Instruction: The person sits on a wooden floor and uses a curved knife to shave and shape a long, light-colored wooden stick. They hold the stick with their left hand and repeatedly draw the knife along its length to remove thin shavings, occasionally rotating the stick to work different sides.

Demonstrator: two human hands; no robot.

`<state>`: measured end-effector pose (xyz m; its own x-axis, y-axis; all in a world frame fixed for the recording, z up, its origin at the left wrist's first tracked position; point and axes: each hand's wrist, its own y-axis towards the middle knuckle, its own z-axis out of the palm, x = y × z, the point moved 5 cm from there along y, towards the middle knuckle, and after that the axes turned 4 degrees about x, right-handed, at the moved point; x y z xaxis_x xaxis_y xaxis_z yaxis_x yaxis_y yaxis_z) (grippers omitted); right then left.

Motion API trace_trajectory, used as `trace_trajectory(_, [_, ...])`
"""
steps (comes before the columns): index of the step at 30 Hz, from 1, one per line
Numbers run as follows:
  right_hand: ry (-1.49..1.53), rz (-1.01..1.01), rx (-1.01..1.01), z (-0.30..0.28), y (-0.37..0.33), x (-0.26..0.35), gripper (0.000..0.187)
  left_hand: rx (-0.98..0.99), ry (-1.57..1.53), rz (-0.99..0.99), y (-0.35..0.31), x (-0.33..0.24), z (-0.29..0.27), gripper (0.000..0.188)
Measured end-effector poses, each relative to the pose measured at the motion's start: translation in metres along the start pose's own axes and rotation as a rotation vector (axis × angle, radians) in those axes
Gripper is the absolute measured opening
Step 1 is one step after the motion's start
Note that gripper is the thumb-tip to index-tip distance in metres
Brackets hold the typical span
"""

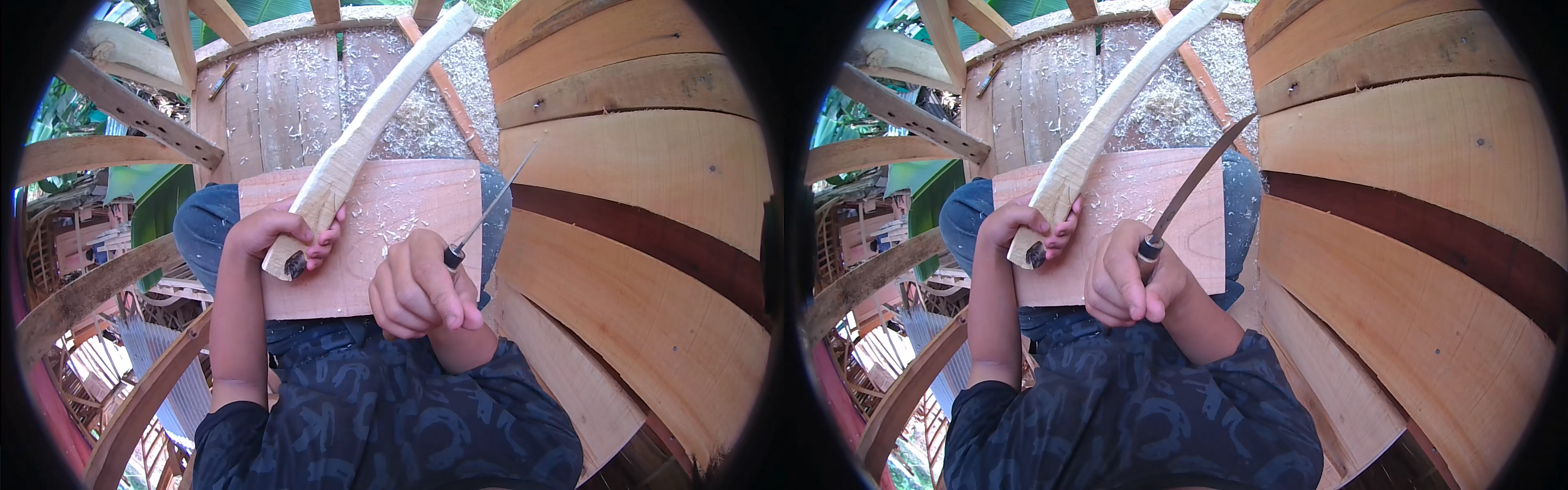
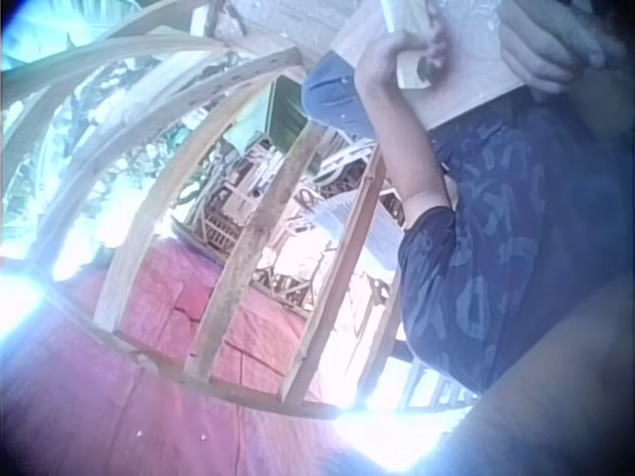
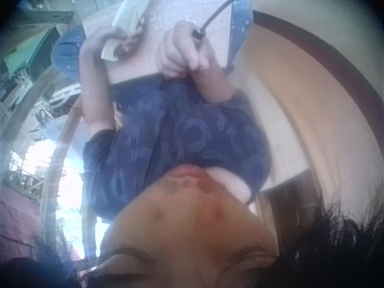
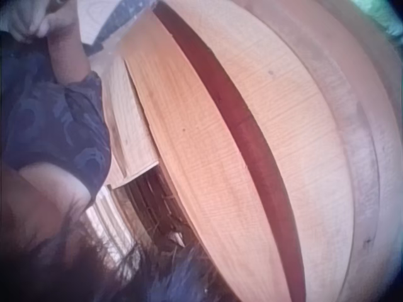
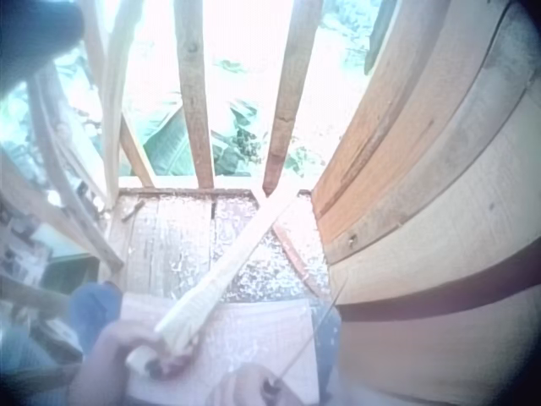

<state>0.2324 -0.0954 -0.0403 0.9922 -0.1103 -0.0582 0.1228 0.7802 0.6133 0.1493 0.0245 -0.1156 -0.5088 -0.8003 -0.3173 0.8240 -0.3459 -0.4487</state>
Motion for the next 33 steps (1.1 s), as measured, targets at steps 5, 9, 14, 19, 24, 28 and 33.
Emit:
trace_trajectory(5, [0.006, -0.010, -0.005, -0.0029, -0.0023, -0.0022, 0.021, 0.015, -0.009, 0.007, 0.0010, 0.0009, -0.0012, 0.050])
trace_trajectory(9, [0.011, -0.005, -0.042, -0.0050, -0.0050, -0.0037, 0.028, 0.010, -0.015, 0.000, 0.0011, 0.0010, -0.0012, 0.051])
trace_trajectory(14, [0.012, 0.012, -0.052, -0.0075, -0.0056, -0.0041, 0.032, 0.010, -0.026, -0.004, 0.0005, 0.0014, -0.0009, 0.051])
trace_trajectory(19, [0.031, 0.005, -0.050, -0.0105, -0.0064, -0.0060, 0.032, 0.014, -0.024, -0.004, 0.0001, 0.0011, -0.0006, 0.051])
trace_trajectory(24, [-0.010, 0.013, -0.044, -0.0092, -0.0035, -0.0062, 0.026, 0.033, -0.016, 0.004, 0.0011, 0.0012, -0.0008, 0.050])
trace_trajectory(28, [-0.046, 0.024, -0.084, -0.0095, -0.0037, -0.0079, 0.024, 0.044, -0.011, -0.002, 0.0010, 0.0015, -0.0017, 0.049])
trace_trajectory(33, [-0.062, 0.042, -0.156, -0.0083, -0.0016, -0.0100, 0.023, 0.044, -0.011, -0.009, -0.0003, 0.0010, -0.0023, 0.049])
